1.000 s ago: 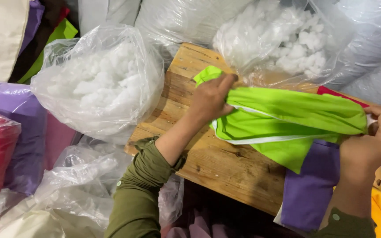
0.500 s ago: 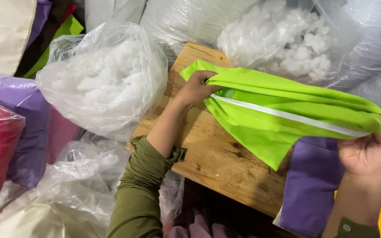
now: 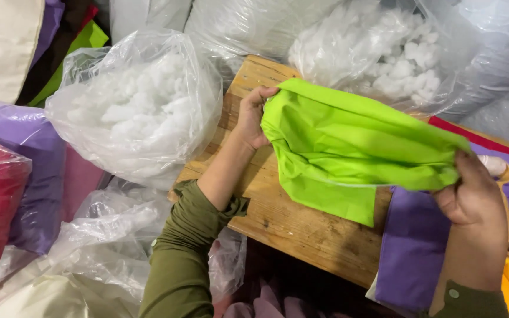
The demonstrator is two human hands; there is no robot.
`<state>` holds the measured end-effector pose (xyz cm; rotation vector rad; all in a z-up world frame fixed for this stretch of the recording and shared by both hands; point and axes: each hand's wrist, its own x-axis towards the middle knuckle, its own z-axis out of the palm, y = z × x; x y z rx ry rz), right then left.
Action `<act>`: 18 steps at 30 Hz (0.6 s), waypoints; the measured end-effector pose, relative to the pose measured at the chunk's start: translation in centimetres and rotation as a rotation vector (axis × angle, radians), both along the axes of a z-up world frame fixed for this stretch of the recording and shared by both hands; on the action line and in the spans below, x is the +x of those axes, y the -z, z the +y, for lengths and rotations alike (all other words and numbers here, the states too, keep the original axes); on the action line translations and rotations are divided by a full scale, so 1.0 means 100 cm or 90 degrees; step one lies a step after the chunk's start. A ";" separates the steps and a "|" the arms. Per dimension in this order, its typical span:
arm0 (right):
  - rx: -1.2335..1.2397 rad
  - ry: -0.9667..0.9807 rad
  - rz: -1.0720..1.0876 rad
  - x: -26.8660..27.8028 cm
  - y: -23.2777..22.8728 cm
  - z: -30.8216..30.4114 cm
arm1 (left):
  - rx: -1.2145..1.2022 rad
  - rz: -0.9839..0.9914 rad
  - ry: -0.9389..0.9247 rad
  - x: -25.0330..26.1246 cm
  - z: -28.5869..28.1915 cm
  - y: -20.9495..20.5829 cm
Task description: Cleaning a green pillowcase with a lint roller and then stuffing it with white fiberfill material.
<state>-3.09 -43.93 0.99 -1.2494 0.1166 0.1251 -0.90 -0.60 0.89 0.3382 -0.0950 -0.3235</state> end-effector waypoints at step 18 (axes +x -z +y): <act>-0.167 -0.068 0.024 -0.008 0.001 0.023 | 0.170 -0.053 -0.010 0.012 -0.011 0.021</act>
